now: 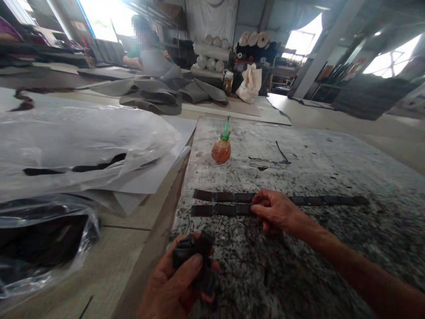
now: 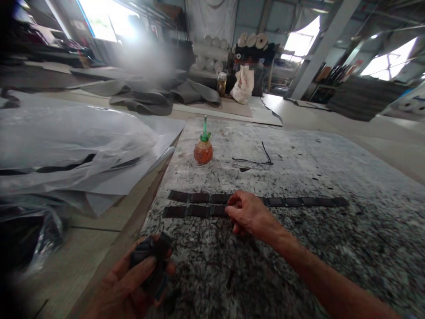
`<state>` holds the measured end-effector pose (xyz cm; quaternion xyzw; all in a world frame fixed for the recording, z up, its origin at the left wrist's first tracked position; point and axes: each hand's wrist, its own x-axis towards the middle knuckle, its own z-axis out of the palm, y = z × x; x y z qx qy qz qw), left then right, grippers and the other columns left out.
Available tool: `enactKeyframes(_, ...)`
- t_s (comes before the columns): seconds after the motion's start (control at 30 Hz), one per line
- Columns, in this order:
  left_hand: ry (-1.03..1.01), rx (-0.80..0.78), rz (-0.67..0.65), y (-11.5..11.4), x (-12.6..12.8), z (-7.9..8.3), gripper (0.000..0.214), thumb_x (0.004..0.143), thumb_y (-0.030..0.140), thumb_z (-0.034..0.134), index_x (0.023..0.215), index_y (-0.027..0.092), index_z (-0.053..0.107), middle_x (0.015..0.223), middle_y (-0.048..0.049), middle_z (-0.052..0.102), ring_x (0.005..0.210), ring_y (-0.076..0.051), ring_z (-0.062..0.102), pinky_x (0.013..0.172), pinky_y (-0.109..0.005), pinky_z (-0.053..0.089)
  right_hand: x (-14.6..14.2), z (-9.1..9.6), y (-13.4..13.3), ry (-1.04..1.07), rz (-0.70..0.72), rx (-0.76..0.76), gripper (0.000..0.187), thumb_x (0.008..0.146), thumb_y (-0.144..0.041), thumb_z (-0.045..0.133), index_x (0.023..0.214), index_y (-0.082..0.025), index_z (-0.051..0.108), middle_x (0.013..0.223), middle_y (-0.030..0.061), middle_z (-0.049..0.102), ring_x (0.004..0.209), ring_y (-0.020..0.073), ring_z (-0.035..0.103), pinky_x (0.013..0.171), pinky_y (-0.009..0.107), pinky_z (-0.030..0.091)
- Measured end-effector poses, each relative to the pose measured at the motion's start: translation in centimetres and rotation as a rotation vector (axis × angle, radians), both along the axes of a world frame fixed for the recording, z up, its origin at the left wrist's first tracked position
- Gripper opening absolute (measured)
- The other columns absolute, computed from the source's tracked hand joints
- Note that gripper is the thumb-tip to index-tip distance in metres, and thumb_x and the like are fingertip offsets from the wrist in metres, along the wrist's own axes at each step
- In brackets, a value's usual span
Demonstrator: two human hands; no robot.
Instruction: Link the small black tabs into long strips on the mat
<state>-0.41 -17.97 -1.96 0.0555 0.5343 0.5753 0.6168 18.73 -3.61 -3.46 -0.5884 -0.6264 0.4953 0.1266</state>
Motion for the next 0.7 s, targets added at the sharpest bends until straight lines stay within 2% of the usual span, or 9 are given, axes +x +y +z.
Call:
enactKeyframes(0.17,-0.029,0.089,-0.045,-0.2,0.3,-0.5,0.043,0.059,0.026,0.078,0.095,0.018,0.055,0.078,-0.0036,0.065,0.062,-0.018,0.061,0.04,-0.02,0.049,0.2,0.9,-0.1,-0.11,0.046,0.121,0.02,0.076,-0.025,0.057,0.093,-0.017,0.05,0.049,-0.0079,0.05,0.031,0.0089,0.049,0.03,0.018,0.035)
enactKeyframes(0.27,-0.036,0.133,-0.101,-0.3,0.7,-0.6,0.036,0.064,0.027,0.074,0.093,0.017,0.055,0.077,-0.0027,0.063,0.064,-0.017,0.061,0.04,-0.019,0.048,0.1,2.1,-0.9,-0.119,0.068,0.216,0.022,0.078,-0.032,0.057,0.093,-0.017,0.053,0.055,-0.0063,0.052,0.032,0.0064,0.046,0.033,0.018,0.035)
enactKeyframes(0.33,-0.012,0.147,-0.136,-0.3,1.1,-0.6,0.033,0.067,0.027,0.072,0.094,0.017,0.055,0.076,-0.0026,0.062,0.065,-0.016,0.061,0.041,-0.018,0.048,-0.4,3.2,-2.1,-0.003,0.139,0.159,0.023,0.081,-0.039,0.054,0.088,-0.018,0.054,0.06,-0.0052,0.052,0.035,0.0055,0.046,0.035,0.017,0.036)
enactKeyframes(0.4,0.024,0.149,-0.164,-0.2,1.6,-0.6,0.033,0.068,0.027,0.071,0.095,0.017,0.055,0.078,-0.0027,0.061,0.066,-0.016,0.06,0.043,-0.019,0.049,-1.2,4.4,-3.6,0.152,0.228,0.033,0.025,0.081,-0.043,0.054,0.084,-0.018,0.054,0.061,-0.0051,0.052,0.04,0.0052,0.047,0.038,0.016,0.037)
enactKeyframes(0.5,0.061,0.159,-0.203,-0.2,2.4,-0.4,0.033,0.068,0.029,0.072,0.094,0.018,0.056,0.078,-0.0022,0.061,0.064,-0.016,0.058,0.044,-0.021,0.05,-2.3,5.4,-5.4,0.287,0.288,-0.089,0.017,0.077,-0.033,0.061,0.082,-0.018,0.056,0.064,-0.0056,0.054,0.046,0.004,0.047,0.041,0.014,0.037)
enactKeyframes(0.6,0.083,0.143,-0.244,-0.2,3.2,-0.1,0.032,0.067,0.029,0.072,0.093,0.017,0.057,0.073,-0.0017,0.061,0.06,-0.014,0.055,0.043,-0.021,0.05,-1.9,5.1,-5.4,0.328,0.27,-0.176,0.009,0.073,-0.023,0.061,0.077,-0.018,0.054,0.059,-0.0071,0.053,0.043,0.0039,0.047,0.04,0.014,0.037)
enactKeyframes(0.7,0.068,0.097,-0.207,0.0,3.8,0.0,0.036,0.065,0.029,0.074,0.094,0.016,0.056,0.073,-0.0029,0.063,0.06,-0.016,0.058,0.042,-0.021,0.049,0.5,4.2,-4.1,0.313,0.181,-0.18,0.013,0.07,-0.025,0.063,0.072,-0.018,0.052,0.054,-0.0075,0.053,0.038,0.0052,0.05,0.037,0.015,0.036)
